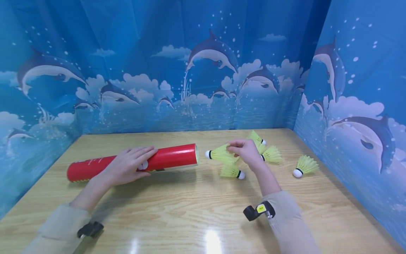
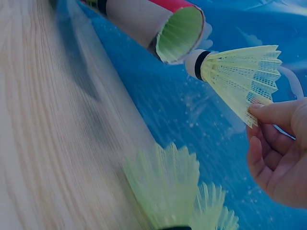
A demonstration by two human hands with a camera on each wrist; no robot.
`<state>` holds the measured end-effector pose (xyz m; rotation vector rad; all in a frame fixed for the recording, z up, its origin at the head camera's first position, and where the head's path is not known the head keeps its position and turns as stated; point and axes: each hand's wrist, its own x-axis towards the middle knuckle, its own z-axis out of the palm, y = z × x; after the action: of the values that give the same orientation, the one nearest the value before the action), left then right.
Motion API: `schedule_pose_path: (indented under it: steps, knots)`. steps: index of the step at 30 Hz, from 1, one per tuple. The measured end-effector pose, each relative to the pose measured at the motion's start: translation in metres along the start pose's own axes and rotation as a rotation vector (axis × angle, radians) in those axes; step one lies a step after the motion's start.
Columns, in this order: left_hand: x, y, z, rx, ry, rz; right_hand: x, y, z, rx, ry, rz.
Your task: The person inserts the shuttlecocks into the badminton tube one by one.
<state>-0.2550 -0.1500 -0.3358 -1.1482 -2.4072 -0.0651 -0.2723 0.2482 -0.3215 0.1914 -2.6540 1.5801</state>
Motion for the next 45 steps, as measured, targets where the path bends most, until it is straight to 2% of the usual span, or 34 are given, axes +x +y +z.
schedule_pose_path:
  steps: [5,11,16,27,39,45]
  knots:
    - [0.0,-0.001,0.0,-0.006,-0.003,0.002,0.005,-0.007,0.015,0.025,-0.03,-0.014]
    - [0.002,-0.001,-0.001,-0.003,-0.012,-0.001,0.012,-0.01,0.031,0.125,-0.059,-0.073]
    - [0.002,0.0,-0.002,0.001,-0.009,-0.002,0.013,-0.012,0.043,0.183,-0.056,-0.089]
    - [0.001,0.001,-0.002,-0.008,-0.007,-0.008,0.012,-0.013,0.058,0.096,-0.027,-0.123]
    - [0.001,0.002,-0.002,-0.006,0.006,0.003,0.013,-0.017,0.07,0.123,0.037,-0.167]
    - [-0.001,0.002,-0.001,-0.004,0.0,-0.005,0.011,-0.016,0.077,0.13,0.038,-0.173]
